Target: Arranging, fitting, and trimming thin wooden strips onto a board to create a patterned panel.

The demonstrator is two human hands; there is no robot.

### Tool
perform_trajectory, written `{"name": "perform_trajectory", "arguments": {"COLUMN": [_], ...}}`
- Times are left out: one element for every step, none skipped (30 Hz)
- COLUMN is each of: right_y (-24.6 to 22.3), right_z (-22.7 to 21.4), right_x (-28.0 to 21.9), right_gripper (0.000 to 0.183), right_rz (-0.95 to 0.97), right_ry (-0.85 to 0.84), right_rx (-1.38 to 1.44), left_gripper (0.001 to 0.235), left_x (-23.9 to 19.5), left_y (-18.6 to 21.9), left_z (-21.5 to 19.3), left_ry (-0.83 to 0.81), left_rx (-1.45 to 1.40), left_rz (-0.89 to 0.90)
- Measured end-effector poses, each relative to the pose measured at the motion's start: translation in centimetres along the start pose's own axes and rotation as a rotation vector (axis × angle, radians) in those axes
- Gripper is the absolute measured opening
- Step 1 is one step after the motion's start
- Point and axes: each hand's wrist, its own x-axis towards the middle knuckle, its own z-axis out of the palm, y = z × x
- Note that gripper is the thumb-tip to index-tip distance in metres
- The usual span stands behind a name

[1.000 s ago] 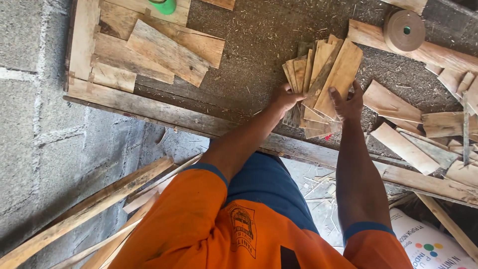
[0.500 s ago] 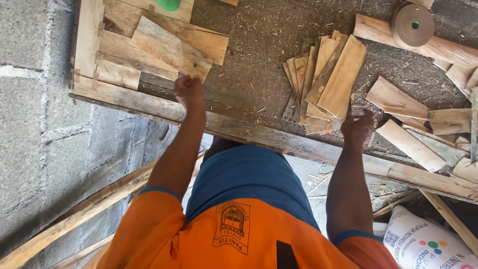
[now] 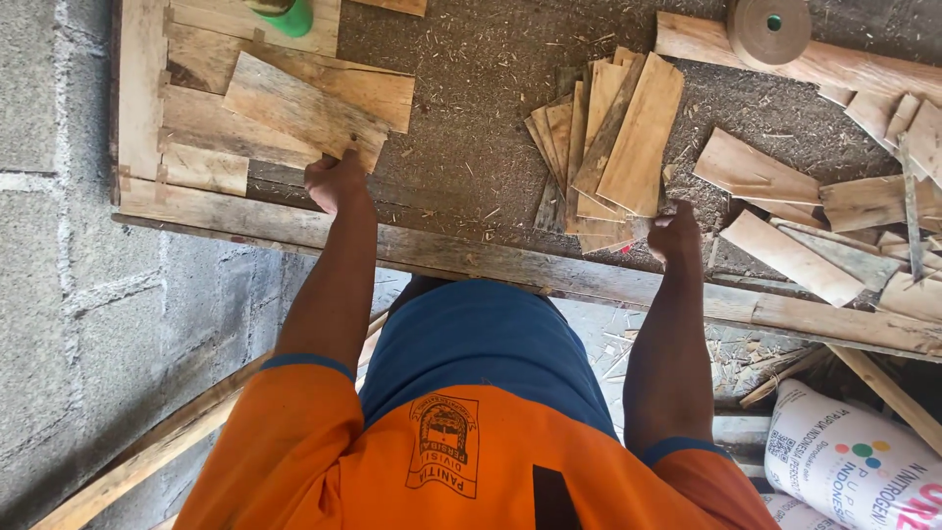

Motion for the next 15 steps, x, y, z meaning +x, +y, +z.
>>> {"name": "perform_trajectory", "arguments": {"right_y": [-0.2, -0.6, -0.9, -0.1, 0.8, 1.7, 1.1, 0.4, -0.3, -0.9, -1.4, -1.9, -1.1, -0.2, 0.7], "right_z": [-0.1, -0.3, -0.5, 0.1, 0.8, 1.5, 1.4, 1.3, 1.1, 1.1, 1.0, 0.9, 1.5, 2.1, 2.7], "right_x": [-0.4, -0.7, -1.0, -0.8, -0.6, -0.4, -1.5, -2.6, -3.7, -4.6, -5.6, -6.6, -6.2, -5.8, -5.5], "right_gripper": [0.058, 0.073, 0.088, 0.088, 0.104, 0.120, 0.120, 0.125, 0.131, 0.131, 0.128, 0.126, 0.126, 0.123, 0.120], "right_rz": [0.003, 0.026, 0.049, 0.049, 0.010, -0.028, -0.027, -0.052, -0.077, -0.076, -0.067, -0.058, -0.056, -0.076, -0.096], "right_ry": [0.001, -0.078, -0.157, -0.157, -0.177, -0.198, -0.197, -0.164, -0.131, -0.128, -0.095, -0.062, -0.059, -0.026, 0.006], "right_rx": [0.001, -0.001, -0.003, -0.003, -0.013, -0.022, -0.021, -0.041, -0.062, -0.060, -0.013, 0.035, 0.036, 0.101, 0.166], "left_gripper": [0.041, 0.042, 0.044, 0.044, 0.043, 0.042, 0.042, 0.042, 0.043, 0.043, 0.038, 0.034, 0.034, 0.033, 0.034], "left_x": [-0.1, -0.3, -0.4, -0.5, -0.6, -0.6, 0.0, 0.7, 1.3, 1.7, 2.2, 2.5, 4.4, 6.3, 8.1], "left_y": [0.1, 0.3, 0.5, 0.7, 0.9, 1.1, 1.1, 1.1, 1.1, 0.8, 0.5, 0.2, -1.9, -4.1, -6.2], "left_z": [-0.1, 0.0, 0.0, 0.1, 0.1, 0.2, 0.4, 0.6, 0.8, 1.1, 1.4, 1.7, 3.2, 4.6, 6.0], "left_ry": [-0.002, -0.010, -0.019, -0.019, -0.011, -0.002, -0.003, -0.080, -0.156, -0.158, -0.159, -0.160, -0.164, -0.191, -0.218], "left_rx": [0.002, 0.042, 0.082, 0.081, 0.061, 0.042, 0.043, 0.059, 0.075, 0.075, -0.094, -0.263, -0.263, -0.410, -0.557], "left_rz": [0.001, -0.020, -0.041, -0.041, -0.071, -0.099, -0.098, -0.179, -0.260, -0.258, -0.326, -0.393, -0.392, -0.340, -0.286]}}
